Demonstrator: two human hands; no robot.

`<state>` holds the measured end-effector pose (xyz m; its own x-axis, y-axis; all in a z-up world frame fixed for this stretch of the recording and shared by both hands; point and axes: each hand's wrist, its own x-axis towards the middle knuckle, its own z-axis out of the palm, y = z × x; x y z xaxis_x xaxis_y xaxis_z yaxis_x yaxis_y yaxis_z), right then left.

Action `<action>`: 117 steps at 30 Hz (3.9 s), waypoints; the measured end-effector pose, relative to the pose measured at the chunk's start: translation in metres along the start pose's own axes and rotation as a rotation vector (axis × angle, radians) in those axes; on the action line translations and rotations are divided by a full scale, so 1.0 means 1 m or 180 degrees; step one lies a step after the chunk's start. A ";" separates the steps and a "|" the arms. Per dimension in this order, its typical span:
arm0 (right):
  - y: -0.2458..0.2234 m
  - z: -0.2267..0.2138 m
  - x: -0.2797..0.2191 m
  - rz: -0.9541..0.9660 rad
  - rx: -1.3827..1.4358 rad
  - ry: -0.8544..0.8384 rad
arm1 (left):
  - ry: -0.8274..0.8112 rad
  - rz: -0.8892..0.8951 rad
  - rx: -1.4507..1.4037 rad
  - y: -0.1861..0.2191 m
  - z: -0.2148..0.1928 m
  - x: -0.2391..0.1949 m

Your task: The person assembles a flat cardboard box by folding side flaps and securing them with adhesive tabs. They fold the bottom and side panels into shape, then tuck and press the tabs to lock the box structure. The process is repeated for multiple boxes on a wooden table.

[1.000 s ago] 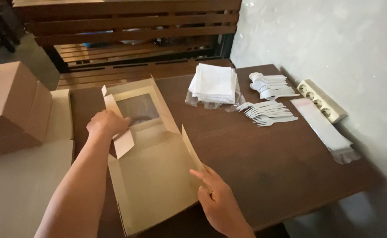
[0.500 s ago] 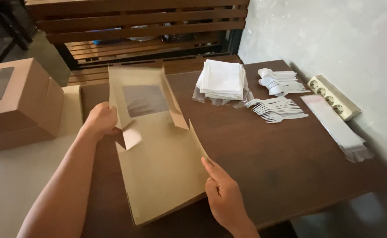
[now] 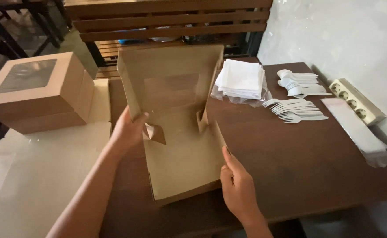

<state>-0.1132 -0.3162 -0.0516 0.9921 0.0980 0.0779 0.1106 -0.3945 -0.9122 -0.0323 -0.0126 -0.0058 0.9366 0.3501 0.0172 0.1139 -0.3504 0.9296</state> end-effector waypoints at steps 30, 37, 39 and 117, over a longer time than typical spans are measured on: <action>-0.025 -0.025 0.007 0.0651 -0.0498 -0.0823 | -0.0632 -0.0963 0.0035 0.017 0.005 -0.062; -0.036 -0.017 0.046 -0.0569 -0.0929 0.0105 | -0.0320 -0.0389 0.0111 0.010 0.014 -0.076; -0.066 -0.009 0.065 -0.0732 -0.1107 0.0153 | -0.0361 -0.0433 0.0122 0.014 0.014 -0.081; -0.118 0.030 0.152 -0.1306 -0.1439 -0.0481 | -0.0255 0.0525 -0.1179 -0.081 0.038 -0.040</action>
<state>0.0225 -0.2274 0.0555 0.8480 0.4384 0.2978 0.5273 -0.6414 -0.5574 -0.0664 -0.0317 -0.0955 0.9568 0.2415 0.1619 -0.1532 -0.0545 0.9867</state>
